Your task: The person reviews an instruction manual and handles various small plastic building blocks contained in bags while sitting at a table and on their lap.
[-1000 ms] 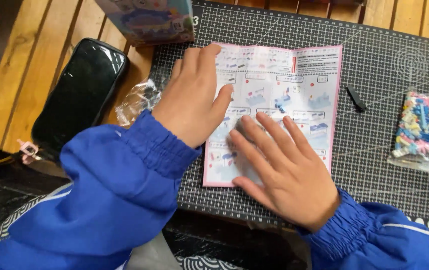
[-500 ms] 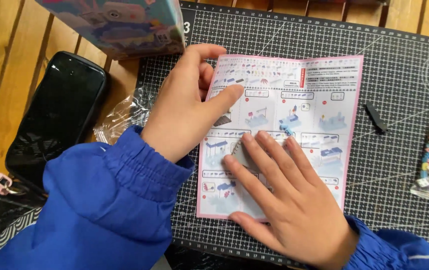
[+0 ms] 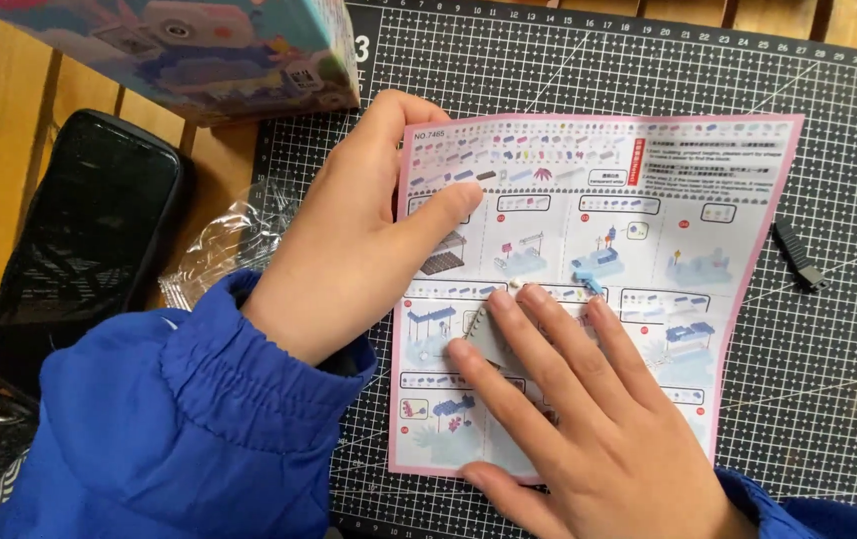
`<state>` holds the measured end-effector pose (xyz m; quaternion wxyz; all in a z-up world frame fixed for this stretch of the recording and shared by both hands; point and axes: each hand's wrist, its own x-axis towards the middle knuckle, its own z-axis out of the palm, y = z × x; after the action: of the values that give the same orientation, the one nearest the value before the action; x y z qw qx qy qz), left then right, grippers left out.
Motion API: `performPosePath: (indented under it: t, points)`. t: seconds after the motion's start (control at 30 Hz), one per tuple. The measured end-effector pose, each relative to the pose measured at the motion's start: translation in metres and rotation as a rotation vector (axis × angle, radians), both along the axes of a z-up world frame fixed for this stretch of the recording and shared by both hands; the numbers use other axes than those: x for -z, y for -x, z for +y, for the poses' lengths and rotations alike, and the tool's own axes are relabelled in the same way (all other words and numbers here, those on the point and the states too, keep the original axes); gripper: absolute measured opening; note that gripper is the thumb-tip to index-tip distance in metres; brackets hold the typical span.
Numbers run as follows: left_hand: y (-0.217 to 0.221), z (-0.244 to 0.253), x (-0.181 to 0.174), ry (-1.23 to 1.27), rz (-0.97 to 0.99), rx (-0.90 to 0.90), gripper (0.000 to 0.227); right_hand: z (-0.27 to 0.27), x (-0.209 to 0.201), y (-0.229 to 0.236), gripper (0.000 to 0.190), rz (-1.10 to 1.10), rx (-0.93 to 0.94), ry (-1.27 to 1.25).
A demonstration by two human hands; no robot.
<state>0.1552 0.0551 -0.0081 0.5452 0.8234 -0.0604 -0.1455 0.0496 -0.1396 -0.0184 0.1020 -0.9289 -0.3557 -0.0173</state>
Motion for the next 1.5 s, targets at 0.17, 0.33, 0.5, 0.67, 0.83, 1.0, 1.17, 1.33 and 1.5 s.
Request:
performPosePath:
  t: [0.17, 0.33, 0.5, 0.67, 0.83, 1.0, 1.17, 1.33, 1.5]
  points:
    - [0.000, 0.000, 0.004, 0.000, -0.005, -0.015, 0.022, -0.001, -0.001, 0.000, 0.068, 0.000, -0.009, 0.014]
    - [0.001, 0.000, 0.004, -0.003, -0.047, -0.013, 0.021, 0.000, -0.002, 0.000, 0.069, 0.011, -0.008, 0.001]
    - [0.005, -0.002, 0.000, -0.023, -0.109, -0.020, 0.026, 0.001, -0.005, 0.000, 0.070, 0.034, 0.005, -0.035]
    - [0.015, 0.002, 0.000, -0.091, -0.302, -0.031, 0.047, -0.005, -0.010, 0.003, 0.072, 0.085, 0.016, -0.161]
    - [0.041, 0.015, -0.027, -0.139, -0.460, -0.054, 0.055, -0.019, -0.029, 0.006, 0.053, 0.297, 0.129, -0.564]
    - [0.072, 0.039, -0.071, -0.278, -0.575, -0.043, 0.044, -0.013, -0.041, 0.006, 0.040, 0.236, 0.473, -0.882]
    - [0.116, 0.080, -0.052, -0.684, -0.473, -0.140, 0.046, -0.038, -0.025, 0.000, 0.029, 0.295, 0.655, -1.267]
    - [0.143, 0.080, -0.016, -0.898, -0.350, -0.213, 0.086, -0.028, -0.028, 0.009, 0.027, 0.159, 0.630, -1.188]
    - [0.139, 0.080, 0.008, -0.844, -0.493, -0.258, 0.087, -0.007, -0.037, 0.033, 0.021, 0.131, 0.643, -1.099]
